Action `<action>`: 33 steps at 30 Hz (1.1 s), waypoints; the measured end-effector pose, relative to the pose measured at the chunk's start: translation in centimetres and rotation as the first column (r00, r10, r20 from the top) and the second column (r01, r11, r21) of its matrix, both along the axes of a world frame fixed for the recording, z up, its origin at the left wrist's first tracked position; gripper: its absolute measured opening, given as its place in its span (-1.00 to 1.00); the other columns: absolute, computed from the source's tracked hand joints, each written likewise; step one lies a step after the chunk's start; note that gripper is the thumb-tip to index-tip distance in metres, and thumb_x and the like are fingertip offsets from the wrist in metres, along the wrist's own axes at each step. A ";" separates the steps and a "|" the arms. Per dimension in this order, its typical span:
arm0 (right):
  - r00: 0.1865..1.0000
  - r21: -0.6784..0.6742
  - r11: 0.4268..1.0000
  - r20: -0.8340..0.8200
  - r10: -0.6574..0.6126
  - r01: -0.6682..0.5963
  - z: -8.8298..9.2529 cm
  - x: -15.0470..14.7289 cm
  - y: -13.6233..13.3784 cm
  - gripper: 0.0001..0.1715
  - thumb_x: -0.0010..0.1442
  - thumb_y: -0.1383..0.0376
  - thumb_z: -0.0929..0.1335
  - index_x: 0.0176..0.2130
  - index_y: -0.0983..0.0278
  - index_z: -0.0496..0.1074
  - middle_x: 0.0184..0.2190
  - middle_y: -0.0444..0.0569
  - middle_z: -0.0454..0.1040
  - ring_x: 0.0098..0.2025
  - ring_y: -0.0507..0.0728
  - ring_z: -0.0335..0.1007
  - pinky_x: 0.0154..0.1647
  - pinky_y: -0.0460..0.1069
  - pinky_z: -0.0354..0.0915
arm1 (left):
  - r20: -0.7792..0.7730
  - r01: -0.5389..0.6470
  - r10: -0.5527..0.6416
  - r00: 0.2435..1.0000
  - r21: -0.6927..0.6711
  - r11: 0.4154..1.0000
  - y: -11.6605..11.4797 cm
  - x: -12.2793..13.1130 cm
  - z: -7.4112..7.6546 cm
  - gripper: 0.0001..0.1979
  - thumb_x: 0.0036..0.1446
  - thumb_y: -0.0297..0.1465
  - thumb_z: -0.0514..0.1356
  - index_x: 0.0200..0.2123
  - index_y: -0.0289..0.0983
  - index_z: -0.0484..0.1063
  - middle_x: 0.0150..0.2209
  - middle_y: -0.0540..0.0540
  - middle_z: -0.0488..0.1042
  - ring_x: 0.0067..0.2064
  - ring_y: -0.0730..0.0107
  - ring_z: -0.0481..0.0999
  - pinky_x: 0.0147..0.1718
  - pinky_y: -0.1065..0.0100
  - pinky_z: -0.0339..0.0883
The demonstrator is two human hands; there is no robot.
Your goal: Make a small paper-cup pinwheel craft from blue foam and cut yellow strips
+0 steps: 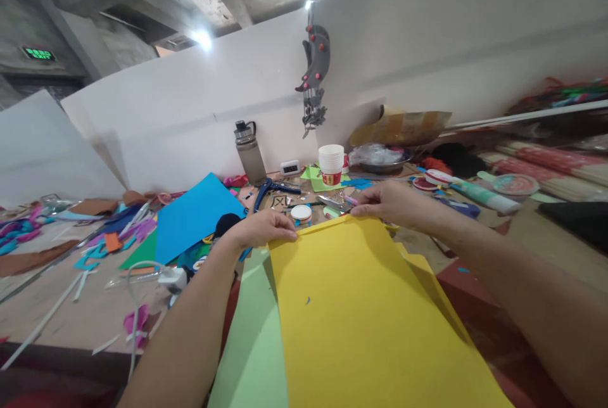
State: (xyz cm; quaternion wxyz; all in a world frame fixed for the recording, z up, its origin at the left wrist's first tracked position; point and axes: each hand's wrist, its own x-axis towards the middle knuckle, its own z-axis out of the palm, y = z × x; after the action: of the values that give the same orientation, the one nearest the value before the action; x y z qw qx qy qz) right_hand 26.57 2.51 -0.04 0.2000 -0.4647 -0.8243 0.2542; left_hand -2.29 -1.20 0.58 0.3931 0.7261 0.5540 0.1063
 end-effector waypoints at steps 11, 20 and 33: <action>0.951 -0.180 0.980 -0.280 -0.132 0.083 0.4 0.2 -0.4 -0.67 0.04 0.05 0.33 -0.37 0.26 0.48 -0.58 -0.13 0.39 -0.60 -0.01 0.16 -0.57 -0.09 0.05 | 0.024 0.024 -0.024 0.999 0.007 1.000 0.1 -0.1 0.1 -0.65 -0.07 -0.13 0.24 -0.33 -0.29 0.50 -0.48 0.01 0.41 -0.44 0.49 0.31 -0.46 0.45 0.13; 0.922 -0.247 0.964 -0.343 -0.179 0.095 -0.7 -0.4 0.0 -0.57 -0.01 -0.05 0.37 -0.40 0.26 0.45 -0.66 -0.18 0.29 -0.67 -0.05 0.01 -0.65 -0.10 -0.08 | 0.211 0.095 -0.062 0.975 -0.146 0.985 -0.8 0.6 0.6 -0.53 0.00 -0.05 0.18 -0.20 -0.31 0.52 -0.32 -0.13 0.51 -0.33 0.42 0.43 -0.31 0.39 0.27; 0.914 -0.177 0.974 -0.354 -0.199 0.144 0.2 -1.4 -1.3 -0.59 0.00 -0.03 0.37 -0.44 0.27 0.45 -0.63 -0.15 0.33 -0.61 -0.03 0.09 -0.60 -0.09 -0.01 | 0.137 0.085 -0.096 0.986 0.083 0.993 -0.7 2.0 -0.6 -0.60 -0.04 -0.07 0.20 -0.43 -0.33 0.49 -0.52 0.01 0.31 -0.47 0.52 0.22 -0.46 0.43 0.11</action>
State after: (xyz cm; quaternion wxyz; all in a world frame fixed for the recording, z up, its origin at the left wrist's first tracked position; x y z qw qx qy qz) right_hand 25.15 1.19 0.14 0.3382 -0.4927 -0.7067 0.3788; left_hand -0.29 -1.92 -0.01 0.4076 0.7558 0.4866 0.1605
